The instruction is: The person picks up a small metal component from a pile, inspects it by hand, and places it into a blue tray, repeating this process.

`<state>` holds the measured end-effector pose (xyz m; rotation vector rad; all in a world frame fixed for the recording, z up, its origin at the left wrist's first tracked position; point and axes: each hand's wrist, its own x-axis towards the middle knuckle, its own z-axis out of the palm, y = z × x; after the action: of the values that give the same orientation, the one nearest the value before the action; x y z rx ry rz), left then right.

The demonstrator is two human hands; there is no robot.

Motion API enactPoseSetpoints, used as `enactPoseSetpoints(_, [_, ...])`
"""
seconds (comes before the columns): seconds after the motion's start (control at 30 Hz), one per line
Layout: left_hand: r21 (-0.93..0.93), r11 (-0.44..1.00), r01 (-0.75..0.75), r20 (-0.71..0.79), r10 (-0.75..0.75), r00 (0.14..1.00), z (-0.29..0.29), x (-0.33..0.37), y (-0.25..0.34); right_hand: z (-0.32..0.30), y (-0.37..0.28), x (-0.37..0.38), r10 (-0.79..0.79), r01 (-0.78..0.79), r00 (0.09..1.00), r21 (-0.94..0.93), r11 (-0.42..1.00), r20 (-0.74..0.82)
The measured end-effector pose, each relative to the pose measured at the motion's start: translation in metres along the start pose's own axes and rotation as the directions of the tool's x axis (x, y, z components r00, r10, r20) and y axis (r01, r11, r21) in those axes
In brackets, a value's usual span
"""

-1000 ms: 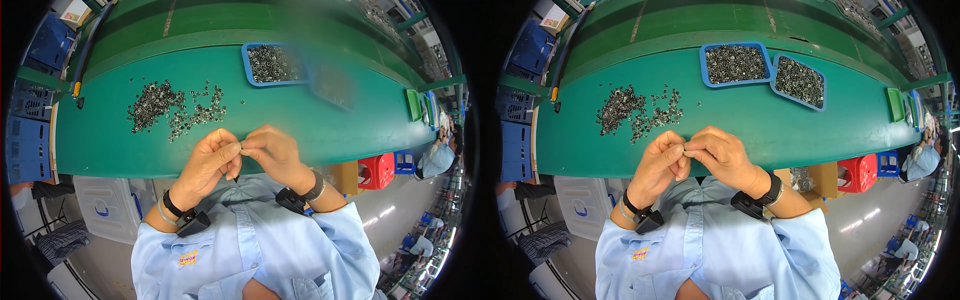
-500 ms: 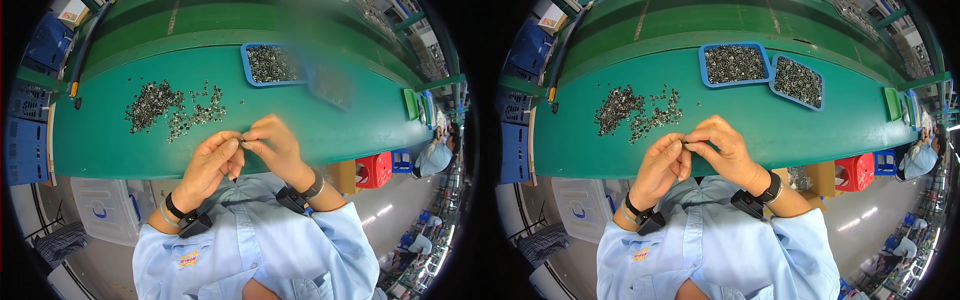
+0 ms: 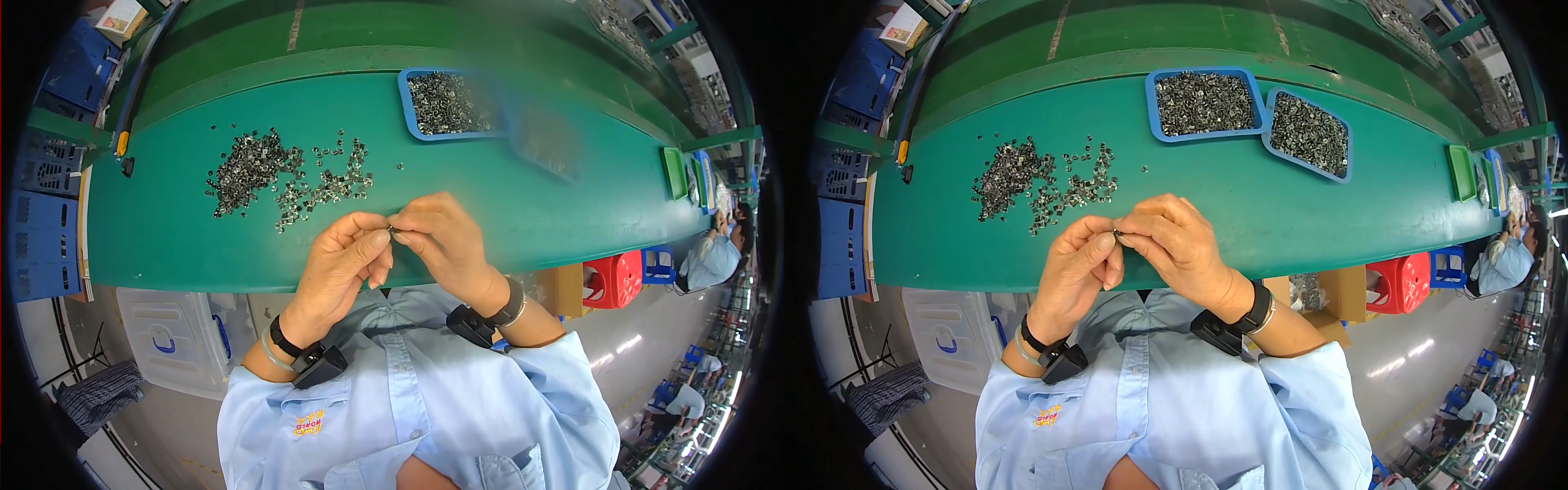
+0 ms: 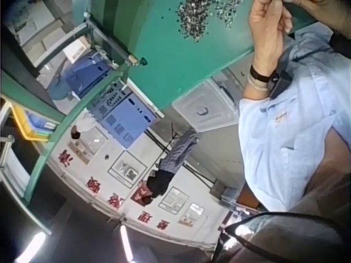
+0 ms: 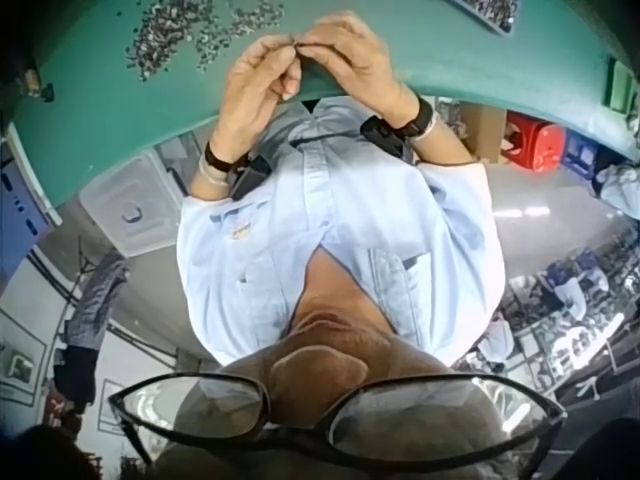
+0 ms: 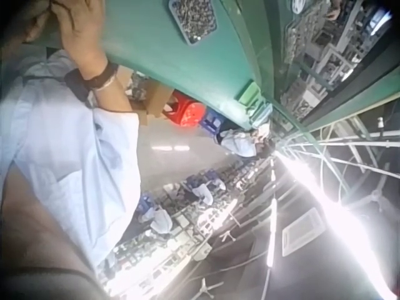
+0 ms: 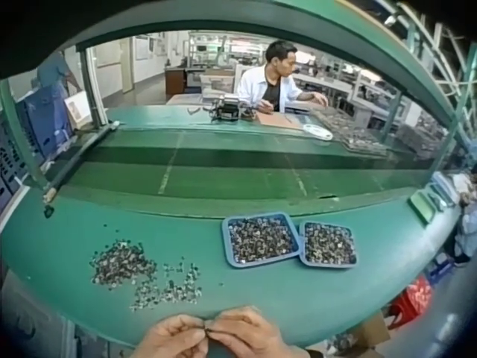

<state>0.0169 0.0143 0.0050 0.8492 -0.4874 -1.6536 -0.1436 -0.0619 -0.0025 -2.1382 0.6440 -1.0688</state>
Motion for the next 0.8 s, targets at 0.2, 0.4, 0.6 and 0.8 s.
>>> enactPoseSetpoints(0.2, [0.031,0.999,-0.006,0.001,0.006,1.000,0.002,0.003,0.000,-0.004,0.004,0.004,-0.031,0.031,0.999,0.007,0.999,-0.013])
enactPoseSetpoints(0.4, [-0.093,0.996,0.012,0.055,-0.007,0.998,0.003,0.007,-0.001,-0.005,0.003,0.008,-0.056,0.056,0.998,0.002,0.998,-0.008])
enactPoseSetpoints(0.6, [-0.192,0.981,0.013,0.084,0.003,0.996,-0.004,0.008,-0.003,-0.002,0.000,0.010,-0.084,0.085,0.996,-0.114,0.990,0.015])
enactPoseSetpoints(0.8, [-0.130,0.991,0.023,0.052,-0.016,0.998,-0.005,0.006,0.002,-0.003,-0.010,0.014,-0.113,0.119,0.993,-0.196,0.973,0.041])
